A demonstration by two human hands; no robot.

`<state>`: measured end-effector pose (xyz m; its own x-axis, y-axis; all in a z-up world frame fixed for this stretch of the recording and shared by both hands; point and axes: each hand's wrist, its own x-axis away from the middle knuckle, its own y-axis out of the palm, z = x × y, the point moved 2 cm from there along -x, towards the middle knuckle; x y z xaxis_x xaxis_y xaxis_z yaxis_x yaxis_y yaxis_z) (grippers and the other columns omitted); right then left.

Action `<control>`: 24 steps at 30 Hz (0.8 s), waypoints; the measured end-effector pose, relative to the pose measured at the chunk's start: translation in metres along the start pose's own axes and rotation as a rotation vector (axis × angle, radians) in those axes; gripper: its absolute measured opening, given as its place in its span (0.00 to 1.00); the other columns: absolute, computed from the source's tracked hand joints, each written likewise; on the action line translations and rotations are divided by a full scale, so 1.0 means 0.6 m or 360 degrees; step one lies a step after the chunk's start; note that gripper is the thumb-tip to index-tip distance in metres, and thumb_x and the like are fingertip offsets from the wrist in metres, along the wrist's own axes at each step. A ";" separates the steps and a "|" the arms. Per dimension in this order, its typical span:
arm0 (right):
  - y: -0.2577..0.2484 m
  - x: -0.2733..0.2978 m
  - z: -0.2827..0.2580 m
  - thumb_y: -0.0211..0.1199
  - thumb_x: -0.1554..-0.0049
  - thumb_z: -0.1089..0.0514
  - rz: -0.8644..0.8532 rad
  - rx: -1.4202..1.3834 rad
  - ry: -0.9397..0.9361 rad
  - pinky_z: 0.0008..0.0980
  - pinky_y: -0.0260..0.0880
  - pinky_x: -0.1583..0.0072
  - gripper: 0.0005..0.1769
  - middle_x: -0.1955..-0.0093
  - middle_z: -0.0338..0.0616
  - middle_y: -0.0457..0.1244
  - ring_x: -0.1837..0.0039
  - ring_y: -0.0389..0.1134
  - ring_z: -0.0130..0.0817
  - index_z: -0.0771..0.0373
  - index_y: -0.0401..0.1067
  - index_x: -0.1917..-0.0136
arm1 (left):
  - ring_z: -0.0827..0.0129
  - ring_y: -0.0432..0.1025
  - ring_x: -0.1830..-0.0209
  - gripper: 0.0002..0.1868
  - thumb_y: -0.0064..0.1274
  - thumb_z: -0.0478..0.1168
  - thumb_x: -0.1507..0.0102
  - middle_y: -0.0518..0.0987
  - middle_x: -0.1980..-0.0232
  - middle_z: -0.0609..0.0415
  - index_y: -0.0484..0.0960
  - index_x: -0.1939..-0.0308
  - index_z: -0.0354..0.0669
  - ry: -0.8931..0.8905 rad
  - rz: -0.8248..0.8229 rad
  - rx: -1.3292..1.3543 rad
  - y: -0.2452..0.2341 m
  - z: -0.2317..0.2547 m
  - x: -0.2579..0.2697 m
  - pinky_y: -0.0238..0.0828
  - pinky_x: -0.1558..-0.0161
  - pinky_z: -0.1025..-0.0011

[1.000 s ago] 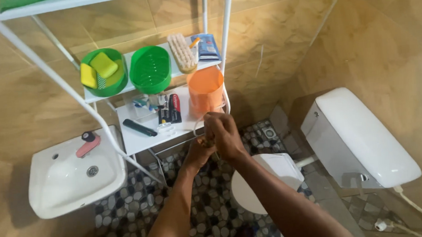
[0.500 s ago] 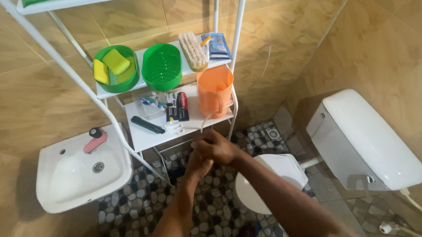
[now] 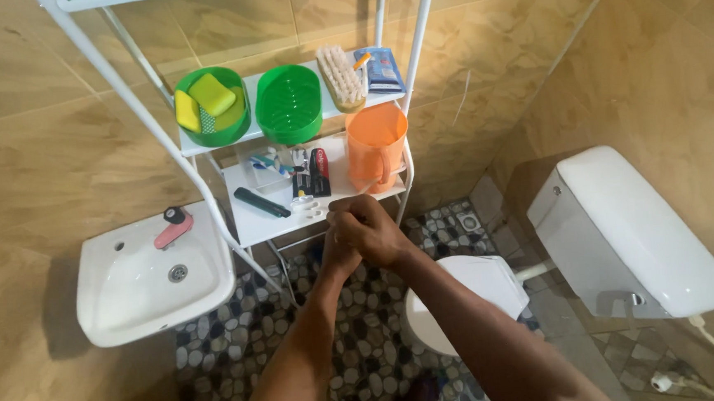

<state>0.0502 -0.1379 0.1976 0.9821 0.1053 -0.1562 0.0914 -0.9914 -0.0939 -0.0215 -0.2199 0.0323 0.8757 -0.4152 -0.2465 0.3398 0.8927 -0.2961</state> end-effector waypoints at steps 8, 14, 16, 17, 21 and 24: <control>0.036 -0.008 0.076 0.51 0.43 0.56 0.0052 0.0134 -0.0023 0.31 0.58 0.61 0.15 0.72 0.33 0.54 0.65 0.53 0.23 0.64 0.62 0.69 | 0.50 0.72 0.42 0.23 0.50 0.45 0.34 0.76 0.43 0.37 0.69 0.38 0.35 0.0143 0.0015 -0.0243 0.053 -0.178 0.049 0.69 0.47 0.58; 0.059 0.005 0.037 0.53 0.42 0.56 -0.0038 0.0030 0.0083 0.30 0.53 0.65 0.18 0.72 0.32 0.51 0.67 0.50 0.22 0.63 0.58 0.71 | 0.48 0.71 0.41 0.28 0.49 0.47 0.33 0.74 0.40 0.35 0.65 0.33 0.37 0.0081 0.0034 -0.0168 0.028 -0.067 0.096 0.68 0.46 0.56; 0.061 0.005 0.004 0.53 0.42 0.56 -0.0056 -0.0004 0.0029 0.30 0.51 0.65 0.18 0.72 0.32 0.51 0.67 0.49 0.21 0.62 0.56 0.71 | 0.46 0.72 0.43 0.29 0.51 0.49 0.34 0.76 0.41 0.35 0.67 0.34 0.38 -0.0039 0.0061 0.0026 0.007 -0.003 0.096 0.70 0.49 0.53; 0.059 0.004 -0.019 0.53 0.41 0.55 -0.0028 -0.0029 0.0069 0.29 0.52 0.65 0.17 0.72 0.31 0.52 0.67 0.51 0.21 0.61 0.60 0.70 | 0.46 0.74 0.46 0.28 0.49 0.51 0.33 0.78 0.44 0.36 0.68 0.34 0.39 -0.0054 0.0086 0.0001 0.000 0.014 0.090 0.70 0.51 0.53; 0.045 0.007 -0.040 0.53 0.39 0.55 0.0008 -0.0160 0.0087 0.30 0.56 0.67 0.19 0.74 0.33 0.55 0.70 0.56 0.23 0.62 0.63 0.71 | 0.48 0.79 0.52 0.24 0.49 0.54 0.34 0.83 0.53 0.37 0.76 0.44 0.38 -0.0141 0.0068 -0.0099 -0.007 0.015 0.069 0.72 0.55 0.54; 0.045 0.004 0.013 0.54 0.38 0.55 0.0004 -0.0193 0.0083 0.29 0.55 0.65 0.17 0.72 0.32 0.55 0.68 0.55 0.22 0.62 0.64 0.68 | 0.48 0.80 0.53 0.21 0.54 0.52 0.38 0.84 0.56 0.37 0.80 0.52 0.37 -0.0115 0.0090 0.0025 -0.013 -0.005 0.056 0.74 0.56 0.54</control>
<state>0.0538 -0.1637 0.1872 0.9893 0.1016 -0.1049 0.1049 -0.9941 0.0268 0.0041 -0.2415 0.0238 0.9160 -0.3506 -0.1952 0.2938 0.9173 -0.2688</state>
